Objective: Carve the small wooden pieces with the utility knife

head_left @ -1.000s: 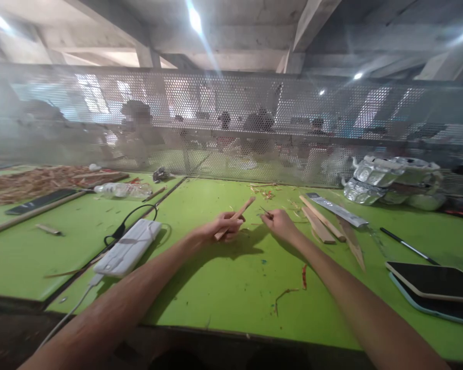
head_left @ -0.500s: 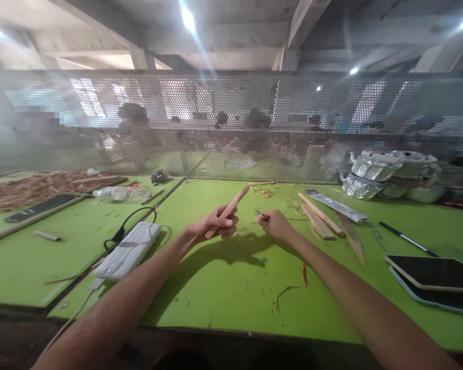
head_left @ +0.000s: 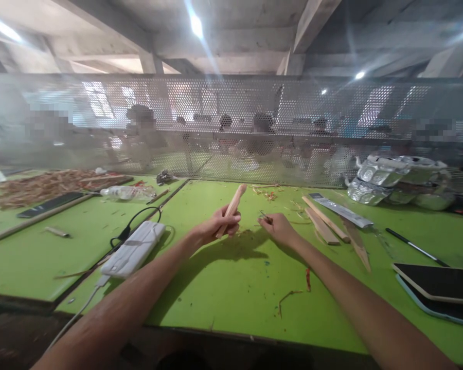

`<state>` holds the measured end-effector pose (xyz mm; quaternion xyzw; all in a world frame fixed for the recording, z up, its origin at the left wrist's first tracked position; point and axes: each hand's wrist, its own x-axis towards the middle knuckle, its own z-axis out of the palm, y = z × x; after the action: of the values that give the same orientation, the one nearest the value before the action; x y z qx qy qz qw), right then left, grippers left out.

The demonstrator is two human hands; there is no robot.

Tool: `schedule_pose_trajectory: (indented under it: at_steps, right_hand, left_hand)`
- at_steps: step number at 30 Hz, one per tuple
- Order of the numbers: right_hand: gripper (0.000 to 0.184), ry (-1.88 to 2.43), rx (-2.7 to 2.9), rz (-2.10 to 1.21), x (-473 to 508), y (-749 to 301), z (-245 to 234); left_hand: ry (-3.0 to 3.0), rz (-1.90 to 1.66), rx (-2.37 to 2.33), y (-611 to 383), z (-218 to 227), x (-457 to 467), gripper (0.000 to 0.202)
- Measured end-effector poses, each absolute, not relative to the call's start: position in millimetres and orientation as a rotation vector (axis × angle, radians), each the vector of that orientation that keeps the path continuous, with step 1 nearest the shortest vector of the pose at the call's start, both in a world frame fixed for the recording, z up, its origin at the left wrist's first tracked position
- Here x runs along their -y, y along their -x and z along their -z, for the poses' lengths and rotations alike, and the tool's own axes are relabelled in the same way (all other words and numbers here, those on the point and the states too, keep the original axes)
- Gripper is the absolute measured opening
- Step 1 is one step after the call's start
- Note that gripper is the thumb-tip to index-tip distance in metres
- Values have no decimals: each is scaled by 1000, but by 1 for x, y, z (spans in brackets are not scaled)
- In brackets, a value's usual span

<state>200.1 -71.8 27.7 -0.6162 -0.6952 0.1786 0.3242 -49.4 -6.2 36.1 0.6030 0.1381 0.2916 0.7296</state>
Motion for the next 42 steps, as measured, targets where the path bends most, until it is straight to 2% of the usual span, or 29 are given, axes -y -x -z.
schedule_pose_trajectory:
  at_steps: [7, 12, 16, 20, 24, 26, 32, 36, 37, 40, 42]
  right_hand:
    - [59, 1578, 1733, -527, 73, -200, -24]
    - [62, 1396, 1520, -889, 78, -201, -37]
    - [52, 1323, 1315, -1065, 78, -199, -44]
    - [30, 1329, 1169, -1176, 78, -192, -43]
    - [14, 1317, 1088, -1232, 80, -183, -44]
    - [13, 1300, 1070, -1243, 82, -178, -46]
    - [18, 1170, 1068, -1271, 89, -165, -51]
    - [11, 1214, 1038, -1254, 86, -161, -47]
    - [13, 1248, 1041, -1226, 85, -161, -46]
    - [22, 1337, 1077, -968, 82, -166, -47]
    - [32, 1370, 1112, -742, 82, -168, -48]
  left_hand:
    - [-1137, -829, -682, 44, -37, 8, 23]
    - [-1080, -868, -785, 42, -35, 5, 11]
    - [-1109, -912, -738, 41, -33, 3, 17]
    - [-1225, -933, -706, 42, -34, 3, 25]
    - [-1354, -944, -626, 42, -36, 6, 20]
    - [-1366, -943, -579, 41, -36, 7, 18]
    - [-1479, -994, -446, 33, -33, 21, 29]
    - [-1595, -891, -406, 28, -31, 30, 23]
    - [-1593, -870, -403, 28, -30, 31, 22]
    - [-1484, -818, -476, 30, -30, 30, 46]
    - [-1414, -675, -567, 33, -31, 29, 52]
